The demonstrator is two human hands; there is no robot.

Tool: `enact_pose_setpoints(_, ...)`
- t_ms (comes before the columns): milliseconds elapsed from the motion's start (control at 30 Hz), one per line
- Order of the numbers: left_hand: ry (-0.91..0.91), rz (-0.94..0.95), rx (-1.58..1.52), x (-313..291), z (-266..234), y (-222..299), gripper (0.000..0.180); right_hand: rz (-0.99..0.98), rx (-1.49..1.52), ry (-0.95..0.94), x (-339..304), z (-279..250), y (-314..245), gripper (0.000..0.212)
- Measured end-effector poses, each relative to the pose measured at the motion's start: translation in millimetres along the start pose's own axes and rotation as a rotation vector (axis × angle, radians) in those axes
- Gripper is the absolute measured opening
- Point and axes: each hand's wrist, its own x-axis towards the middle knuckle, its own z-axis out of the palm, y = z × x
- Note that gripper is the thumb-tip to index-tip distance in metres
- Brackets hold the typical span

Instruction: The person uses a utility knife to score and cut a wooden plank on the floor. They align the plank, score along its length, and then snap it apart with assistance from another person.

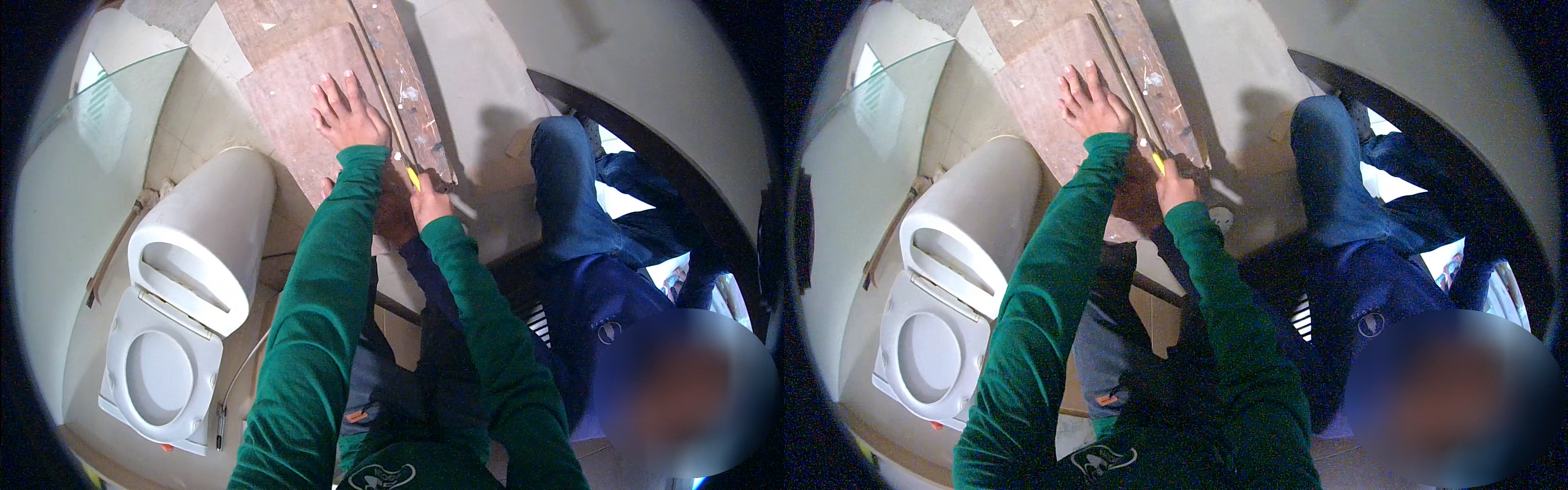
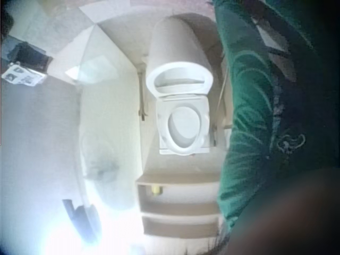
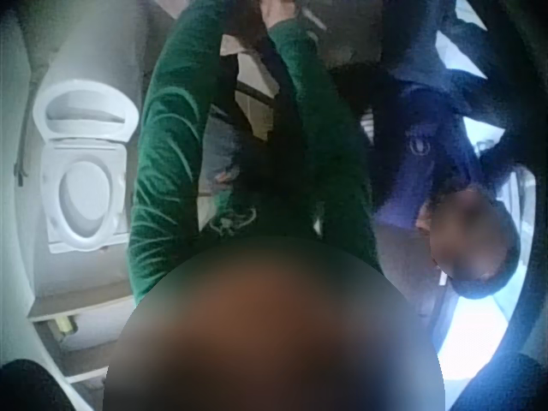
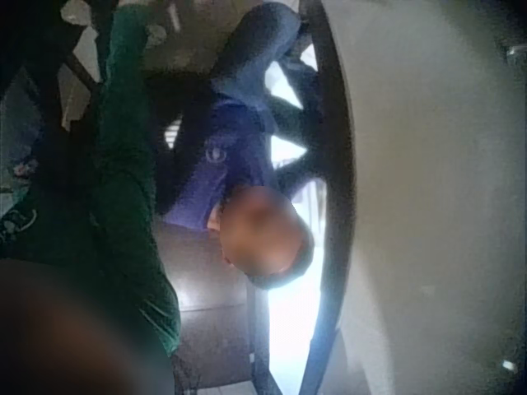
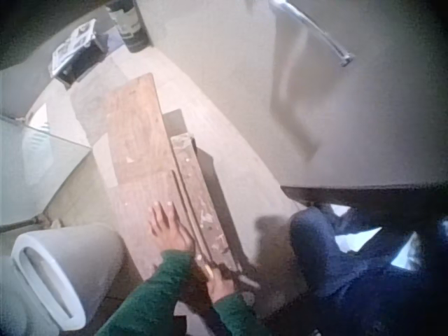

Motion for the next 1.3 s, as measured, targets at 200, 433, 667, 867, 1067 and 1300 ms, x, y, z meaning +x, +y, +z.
enact_pose_setpoints(200, -0.005, 0.005, 0.013, -1.7, 1.7, -2.1, 0.063, 0.052, -0.038, -0.046, -7.6, 1.5, 5.6, 0.022)
enact_pose_setpoints(433, -0.017, 0.001, 0.006, -0.7, -0.2, -1.8, 0.063, 0.083, -0.084, -0.074, -27.5, -19.6, -7.5, 0.020)
enact_pose_setpoints(667, 0.006, 0.017, 0.013, -0.2, 0.8, -2.6, 0.065, -0.129, 0.032, 0.132, 29.5, -47.5, -67.5, 0.030)
enact_pose_setpoints(867, 0.048, 0.042, 0.048, -1.8, 8.3, -7.2, 0.065, -0.041, -0.049, 0.087, 88.2, -46.8, -105.0, 0.024)
enact_pose_setpoints(1067, 0.066, 0.036, 0.080, -0.4, 9.9, -9.0, 0.063, -0.019, -0.119, 0.040, 86.4, -42.8, -109.2, 0.024)
enact_pose_setpoints(1300, 0.063, 0.025, 0.073, -2.8, 12.2, -8.2, 0.060, 0.027, -0.132, 0.040, 87.7, -41.4, -113.5, 0.029)
